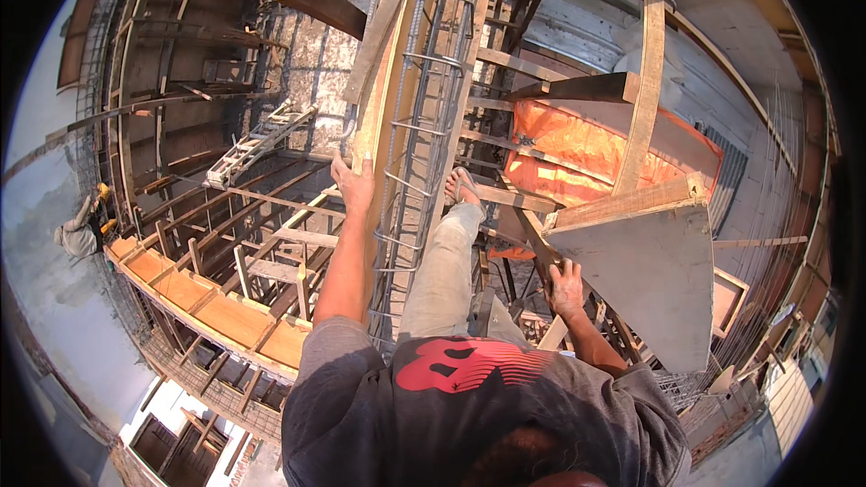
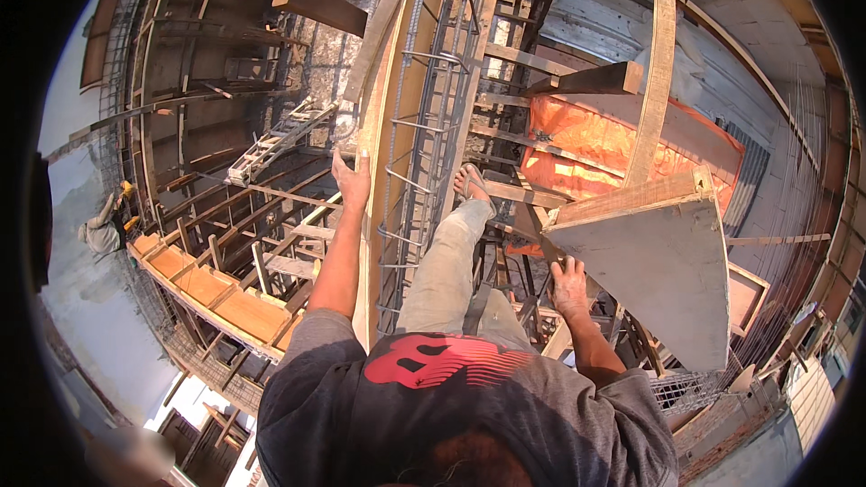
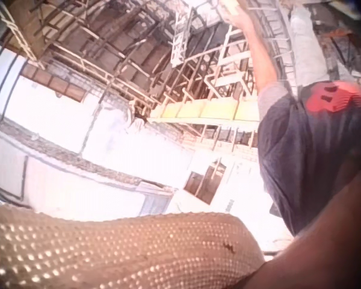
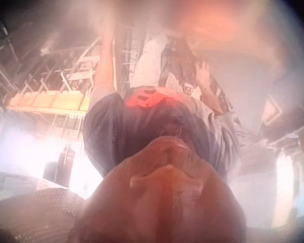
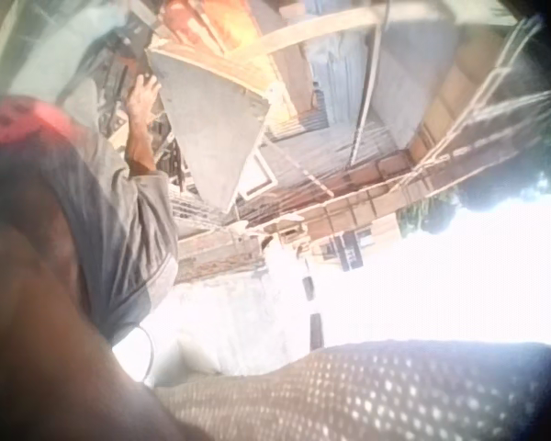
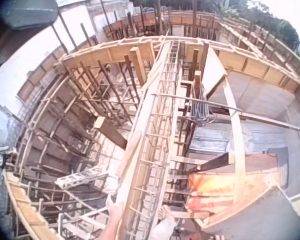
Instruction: The person secures rebar cages for a concrete beam by hand and with a wire-twisting tool, threading wire through intersections, twisting it to tighten, and then moving to the next section while walking along the formwork.
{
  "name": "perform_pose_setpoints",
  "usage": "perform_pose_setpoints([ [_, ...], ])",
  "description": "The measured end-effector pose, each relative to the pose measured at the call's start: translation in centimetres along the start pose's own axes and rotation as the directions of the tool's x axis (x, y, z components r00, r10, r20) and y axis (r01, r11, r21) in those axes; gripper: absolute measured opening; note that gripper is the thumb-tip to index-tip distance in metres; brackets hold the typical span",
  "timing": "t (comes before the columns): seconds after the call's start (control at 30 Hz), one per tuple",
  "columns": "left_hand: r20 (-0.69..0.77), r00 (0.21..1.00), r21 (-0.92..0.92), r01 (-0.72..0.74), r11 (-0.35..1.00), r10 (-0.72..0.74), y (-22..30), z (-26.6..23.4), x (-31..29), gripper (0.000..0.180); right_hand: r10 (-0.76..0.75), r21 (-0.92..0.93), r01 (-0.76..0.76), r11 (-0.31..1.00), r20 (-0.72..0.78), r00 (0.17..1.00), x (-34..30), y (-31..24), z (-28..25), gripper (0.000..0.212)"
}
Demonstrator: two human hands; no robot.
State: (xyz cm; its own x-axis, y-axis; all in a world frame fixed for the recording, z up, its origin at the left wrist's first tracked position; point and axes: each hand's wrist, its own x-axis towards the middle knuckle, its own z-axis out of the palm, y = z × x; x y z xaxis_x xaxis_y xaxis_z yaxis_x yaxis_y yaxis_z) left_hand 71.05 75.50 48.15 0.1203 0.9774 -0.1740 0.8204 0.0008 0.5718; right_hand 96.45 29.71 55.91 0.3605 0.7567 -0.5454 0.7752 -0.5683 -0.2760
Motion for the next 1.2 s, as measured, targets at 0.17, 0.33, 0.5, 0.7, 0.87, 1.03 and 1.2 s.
perform_pose_setpoints([
  [0.17,0.247,0.965,0.204,0.036,0.978,-0.087,1.9,-2.7,4.9,0.072,0.199,0.078,-0.201,0.976,0.031,0.98,-0.1,-1.5,-0.2,0.045],
  [0.33,0.444,0.88,0.2,0.084,0.976,-0.167,0.0,-4.7,8.5,0.062,0.272,0.032,-0.274,0.961,0.055,0.961,1.1,-0.9,0.8,0.04],
  [0.5,0.572,0.808,0.099,0.103,0.99,-0.142,1.0,-8.9,6.5,0.056,0.338,0.115,-0.357,0.927,0.155,0.928,2.3,-1.3,-0.1,0.043],
  [0.7,0.568,0.791,0.059,0.235,0.97,-0.226,-2.3,-15.1,0.5,0.052,0.283,0.069,-0.314,0.947,0.286,0.916,2.0,1.6,1.4,0.032],
  [0.87,0.437,0.73,-0.082,0.614,0.785,-0.525,-5.2,-19.9,-4.8,0.047,0.075,0.676,-0.245,0.695,0.271,0.96,8.6,0.4,-7.0,0.039],
  [1.03,0.398,0.713,-0.254,0.69,0.677,-0.577,-1.6,-22.1,-4.4,0.04,0.166,0.519,-0.126,0.845,-0.032,0.986,18.9,1.8,-20.3,0.032],
  [1.2,0.174,0.852,-0.408,0.519,0.752,-0.494,0.2,-18.2,0.1,0.038,0.069,-0.17,-0.067,0.983,0.004,0.998,27.9,2.0,-28.4,0.054],
])
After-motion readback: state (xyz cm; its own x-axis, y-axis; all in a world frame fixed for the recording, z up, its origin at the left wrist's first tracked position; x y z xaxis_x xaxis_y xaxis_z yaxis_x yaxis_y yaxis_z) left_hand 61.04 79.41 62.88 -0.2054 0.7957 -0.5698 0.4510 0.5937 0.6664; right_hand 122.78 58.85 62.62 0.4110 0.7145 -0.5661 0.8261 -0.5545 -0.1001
